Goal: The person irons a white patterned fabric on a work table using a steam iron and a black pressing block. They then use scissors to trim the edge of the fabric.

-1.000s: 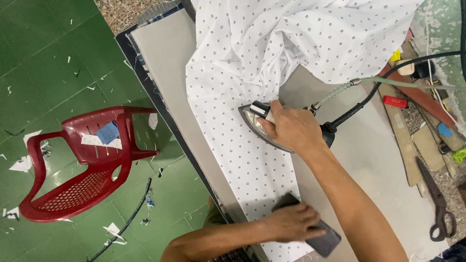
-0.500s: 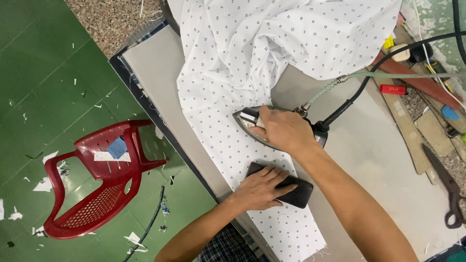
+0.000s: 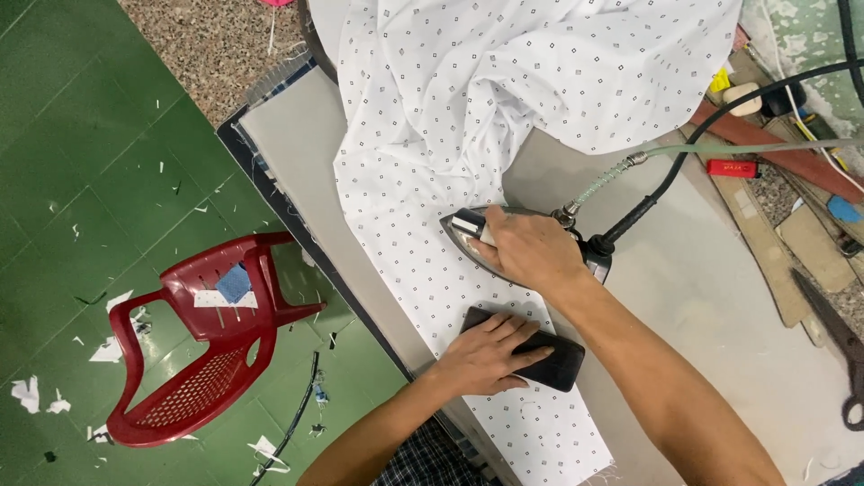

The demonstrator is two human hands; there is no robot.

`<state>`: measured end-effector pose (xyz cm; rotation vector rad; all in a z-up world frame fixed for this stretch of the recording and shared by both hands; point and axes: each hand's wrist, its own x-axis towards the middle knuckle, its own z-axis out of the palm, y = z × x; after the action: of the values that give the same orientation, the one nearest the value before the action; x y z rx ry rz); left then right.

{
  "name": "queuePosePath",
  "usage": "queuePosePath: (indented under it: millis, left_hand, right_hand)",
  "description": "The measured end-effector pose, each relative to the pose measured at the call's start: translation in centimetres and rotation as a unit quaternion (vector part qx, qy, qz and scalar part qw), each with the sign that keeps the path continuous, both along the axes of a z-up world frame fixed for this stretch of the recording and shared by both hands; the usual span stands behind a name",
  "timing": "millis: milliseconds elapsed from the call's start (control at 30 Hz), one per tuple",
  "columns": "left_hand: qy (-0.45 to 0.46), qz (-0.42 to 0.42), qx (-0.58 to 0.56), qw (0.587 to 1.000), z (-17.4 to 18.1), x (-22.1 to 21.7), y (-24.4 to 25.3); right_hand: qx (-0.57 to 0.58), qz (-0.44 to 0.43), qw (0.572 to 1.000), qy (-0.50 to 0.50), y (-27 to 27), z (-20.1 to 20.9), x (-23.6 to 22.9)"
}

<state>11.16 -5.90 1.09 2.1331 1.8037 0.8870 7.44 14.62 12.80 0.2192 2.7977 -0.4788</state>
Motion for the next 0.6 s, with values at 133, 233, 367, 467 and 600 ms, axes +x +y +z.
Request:
queuePosePath:
  millis: [133,233,367,467,600]
  left_hand:
    - [0.004,0.003,0.009,1.0,-0.3,0.1,-0.1]
    - [0.002,0.004,0.011,1.0,-0.3,0.2,0.0]
    - [0.018,0.002,0.015,1.0,-0.4,0.2,0.1]
    - [0.031,0.006,0.03,0.999,-0.2,0.3,0.2]
    - [0.082,-0.019,-0.021,0.996,1.1,-0.2,0.2]
  right_hand:
    - [0.012,0.003,1.0,0.013,0.2,-0.3,0.4]
    - [0.005,-0.006,1.0,0.006,0.2,-0.2,0.5]
    - [0.003,-0.02,1.0,0.002,0.4,-0.1,1.1]
    - [-0.013,-0.046,0.999,-0.008,1.1,0.5,2.4]
    - [0.028,-0.111,0.993,-0.002,3.1,-1.5,8.3]
